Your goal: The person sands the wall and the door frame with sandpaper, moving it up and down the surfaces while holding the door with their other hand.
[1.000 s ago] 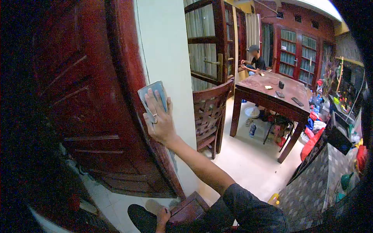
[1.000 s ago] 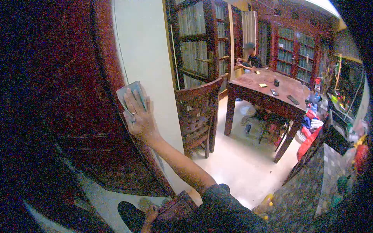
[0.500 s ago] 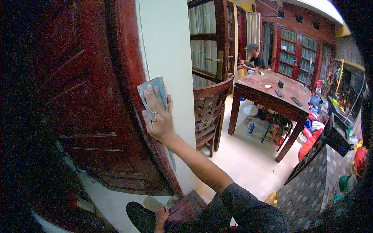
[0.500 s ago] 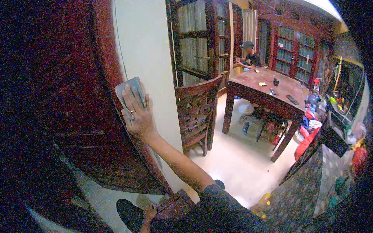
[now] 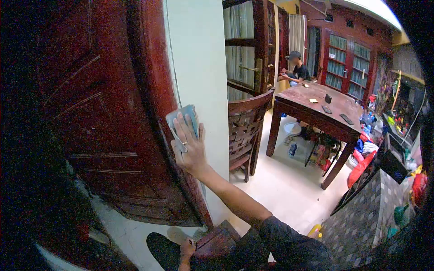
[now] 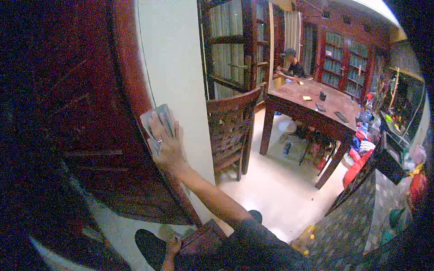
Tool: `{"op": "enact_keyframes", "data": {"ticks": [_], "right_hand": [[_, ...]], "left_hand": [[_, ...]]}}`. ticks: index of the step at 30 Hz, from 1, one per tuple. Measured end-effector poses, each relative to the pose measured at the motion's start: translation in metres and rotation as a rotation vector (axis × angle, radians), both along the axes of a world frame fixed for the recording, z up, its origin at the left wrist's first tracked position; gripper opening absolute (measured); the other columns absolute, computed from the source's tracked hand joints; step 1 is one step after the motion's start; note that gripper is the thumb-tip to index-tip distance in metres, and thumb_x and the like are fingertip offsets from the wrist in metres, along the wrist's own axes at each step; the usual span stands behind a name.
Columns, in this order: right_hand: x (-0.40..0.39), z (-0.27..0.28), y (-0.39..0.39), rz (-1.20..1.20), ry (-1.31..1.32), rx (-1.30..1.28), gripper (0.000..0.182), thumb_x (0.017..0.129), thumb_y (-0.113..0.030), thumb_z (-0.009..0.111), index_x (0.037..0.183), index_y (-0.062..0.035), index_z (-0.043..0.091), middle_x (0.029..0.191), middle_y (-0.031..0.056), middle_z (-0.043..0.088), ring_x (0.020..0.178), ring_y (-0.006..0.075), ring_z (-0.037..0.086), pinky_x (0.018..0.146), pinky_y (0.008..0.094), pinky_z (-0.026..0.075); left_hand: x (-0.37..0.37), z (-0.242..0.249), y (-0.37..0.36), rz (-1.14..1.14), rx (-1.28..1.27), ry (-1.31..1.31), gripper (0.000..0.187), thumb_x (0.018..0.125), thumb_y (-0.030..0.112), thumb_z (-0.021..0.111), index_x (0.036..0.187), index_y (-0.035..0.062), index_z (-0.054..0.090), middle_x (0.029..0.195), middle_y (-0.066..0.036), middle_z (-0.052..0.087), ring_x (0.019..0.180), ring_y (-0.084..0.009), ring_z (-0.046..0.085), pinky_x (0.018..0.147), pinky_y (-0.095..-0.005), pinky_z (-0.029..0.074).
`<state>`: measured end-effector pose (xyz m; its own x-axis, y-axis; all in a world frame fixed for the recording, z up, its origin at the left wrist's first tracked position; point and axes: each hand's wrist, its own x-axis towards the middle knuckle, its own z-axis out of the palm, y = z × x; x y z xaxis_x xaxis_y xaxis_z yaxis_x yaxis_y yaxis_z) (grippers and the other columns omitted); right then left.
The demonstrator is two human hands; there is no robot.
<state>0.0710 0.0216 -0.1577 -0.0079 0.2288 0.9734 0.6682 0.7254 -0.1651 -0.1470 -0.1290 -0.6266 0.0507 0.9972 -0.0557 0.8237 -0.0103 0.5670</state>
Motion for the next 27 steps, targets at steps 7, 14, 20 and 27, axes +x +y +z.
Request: {"op": "enact_keyframes", "data": {"ticks": [7, 14, 20, 27], "right_hand": [[-0.003, 0.023, 0.000, 0.019, 0.023, 0.025, 0.056, 0.087, -0.013, 0.049, 0.140, -0.0049, 0.034, 0.148, 0.0130, 0.030, 0.140, 0.0303, 0.019, 0.111, 0.0535, 0.004], [-0.002, -0.083, -0.009, -0.013, -0.072, -0.054, 0.057, 0.085, -0.014, 0.053, 0.138, -0.0021, 0.036, 0.146, 0.0168, 0.032, 0.138, 0.0311, 0.024, 0.110, 0.0540, 0.008], [0.005, -0.106, -0.016, -0.001, -0.055, -0.180, 0.059, 0.085, -0.016, 0.054, 0.139, -0.0037, 0.035, 0.145, 0.0173, 0.033, 0.138, 0.0318, 0.025, 0.110, 0.0549, 0.010], [0.008, 0.020, -0.007, -0.005, 0.048, -0.035, 0.057, 0.088, -0.013, 0.051, 0.141, -0.0059, 0.032, 0.147, 0.0136, 0.032, 0.138, 0.0314, 0.023, 0.111, 0.0533, 0.009]], "left_hand": [[0.003, -0.036, 0.004, -0.022, 0.281, 0.145, 0.032, 0.085, 0.032, 0.053, 0.099, 0.0031, 0.056, 0.087, -0.023, 0.063, 0.084, -0.0431, 0.060, 0.074, -0.0512, 0.048], [0.009, 0.002, 0.006, -0.002, -0.123, 0.108, 0.041, 0.087, 0.035, 0.052, 0.113, 0.0035, 0.054, 0.105, -0.024, 0.061, 0.097, -0.0420, 0.059, 0.088, -0.0510, 0.044], [0.017, 0.017, 0.002, -0.015, -0.047, 0.384, 0.038, 0.087, 0.037, 0.050, 0.104, 0.0037, 0.057, 0.093, -0.027, 0.061, 0.092, -0.0420, 0.059, 0.080, -0.0488, 0.047], [0.022, 0.039, -0.007, 0.046, 0.098, -0.011, 0.033, 0.088, 0.034, 0.050, 0.098, 0.0030, 0.057, 0.090, -0.025, 0.062, 0.086, -0.0401, 0.061, 0.074, -0.0486, 0.047]]}}
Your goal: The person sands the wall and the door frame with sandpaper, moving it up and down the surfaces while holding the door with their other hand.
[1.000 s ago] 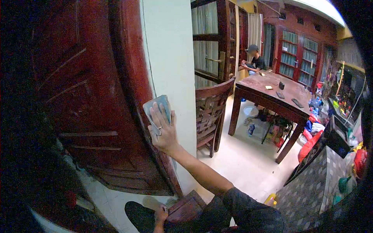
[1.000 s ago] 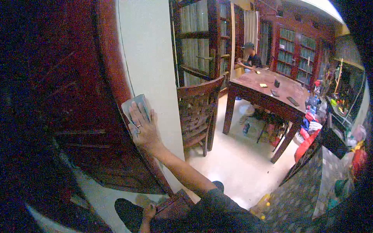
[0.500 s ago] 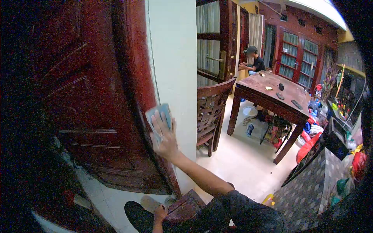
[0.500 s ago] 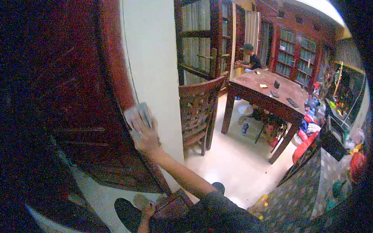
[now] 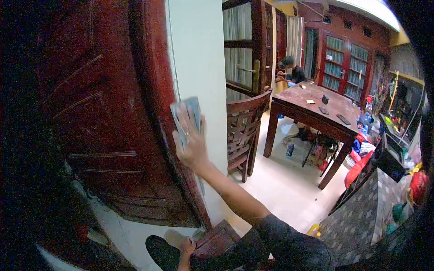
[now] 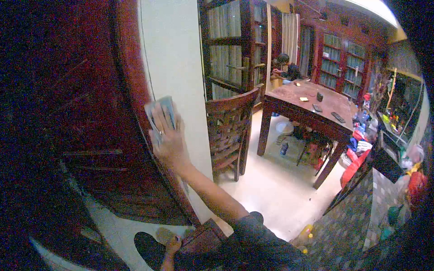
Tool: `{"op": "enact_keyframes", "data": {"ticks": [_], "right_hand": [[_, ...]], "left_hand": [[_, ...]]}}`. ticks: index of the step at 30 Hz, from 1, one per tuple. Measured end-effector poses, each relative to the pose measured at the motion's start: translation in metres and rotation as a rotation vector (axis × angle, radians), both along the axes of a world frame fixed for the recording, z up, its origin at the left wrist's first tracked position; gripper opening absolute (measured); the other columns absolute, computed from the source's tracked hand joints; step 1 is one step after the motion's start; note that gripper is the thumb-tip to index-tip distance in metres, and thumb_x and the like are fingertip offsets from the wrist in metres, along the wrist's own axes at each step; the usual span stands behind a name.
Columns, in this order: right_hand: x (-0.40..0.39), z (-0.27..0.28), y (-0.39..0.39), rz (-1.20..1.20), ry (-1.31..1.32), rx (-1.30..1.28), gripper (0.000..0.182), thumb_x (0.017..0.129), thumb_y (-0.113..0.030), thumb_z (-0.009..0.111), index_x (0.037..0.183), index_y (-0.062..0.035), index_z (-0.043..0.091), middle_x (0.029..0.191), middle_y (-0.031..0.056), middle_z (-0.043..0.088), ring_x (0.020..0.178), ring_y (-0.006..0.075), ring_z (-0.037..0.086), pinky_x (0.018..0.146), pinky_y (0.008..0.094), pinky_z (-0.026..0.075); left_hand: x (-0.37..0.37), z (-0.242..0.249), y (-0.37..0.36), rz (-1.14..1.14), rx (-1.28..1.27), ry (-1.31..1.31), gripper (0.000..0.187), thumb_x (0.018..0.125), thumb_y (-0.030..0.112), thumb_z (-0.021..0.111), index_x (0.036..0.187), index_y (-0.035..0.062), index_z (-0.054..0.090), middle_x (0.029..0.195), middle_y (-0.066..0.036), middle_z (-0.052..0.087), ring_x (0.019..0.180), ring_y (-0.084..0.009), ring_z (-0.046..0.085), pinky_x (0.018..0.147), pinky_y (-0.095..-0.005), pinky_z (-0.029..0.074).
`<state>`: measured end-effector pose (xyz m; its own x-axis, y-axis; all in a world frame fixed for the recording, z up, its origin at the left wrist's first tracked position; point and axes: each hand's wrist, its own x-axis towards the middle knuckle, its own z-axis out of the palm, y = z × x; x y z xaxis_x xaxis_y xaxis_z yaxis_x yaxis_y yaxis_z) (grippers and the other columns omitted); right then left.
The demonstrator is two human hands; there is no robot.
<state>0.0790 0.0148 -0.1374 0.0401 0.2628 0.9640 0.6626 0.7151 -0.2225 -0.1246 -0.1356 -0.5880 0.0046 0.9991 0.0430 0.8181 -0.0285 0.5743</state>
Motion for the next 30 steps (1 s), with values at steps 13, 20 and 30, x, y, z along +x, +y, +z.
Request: {"op": "enact_keyframes", "data": {"ticks": [13, 20, 30], "right_hand": [[0.013, -0.168, -0.036, 0.024, -0.203, -0.220, 0.060, 0.085, -0.011, 0.056, 0.139, -0.0026, 0.031, 0.144, 0.0172, 0.035, 0.135, 0.0354, 0.028, 0.111, 0.0519, 0.016], [0.007, -0.036, -0.019, 0.054, -0.076, -0.056, 0.056, 0.087, -0.012, 0.053, 0.139, -0.0044, 0.033, 0.145, 0.0148, 0.034, 0.137, 0.0332, 0.026, 0.111, 0.0508, 0.014], [0.018, -0.115, -0.003, 0.098, -0.235, 0.024, 0.055, 0.087, -0.013, 0.053, 0.139, -0.0064, 0.036, 0.145, 0.0154, 0.033, 0.137, 0.0336, 0.025, 0.111, 0.0533, 0.010]], "left_hand": [[-0.009, -0.027, 0.005, -0.003, 0.041, 0.132, 0.037, 0.089, 0.034, 0.046, 0.106, 0.0041, 0.057, 0.099, -0.026, 0.060, 0.092, -0.0429, 0.058, 0.081, -0.0512, 0.046], [-0.016, -0.060, 0.007, 0.012, 0.247, 0.340, 0.043, 0.087, 0.037, 0.051, 0.109, 0.0007, 0.055, 0.105, -0.027, 0.059, 0.099, -0.0431, 0.057, 0.091, -0.0494, 0.043], [0.053, 0.133, -0.016, 0.034, 0.138, -0.379, 0.029, 0.085, 0.028, 0.062, 0.096, 0.0024, 0.057, 0.087, -0.014, 0.062, 0.084, -0.0307, 0.060, 0.075, -0.0385, 0.047]]}}
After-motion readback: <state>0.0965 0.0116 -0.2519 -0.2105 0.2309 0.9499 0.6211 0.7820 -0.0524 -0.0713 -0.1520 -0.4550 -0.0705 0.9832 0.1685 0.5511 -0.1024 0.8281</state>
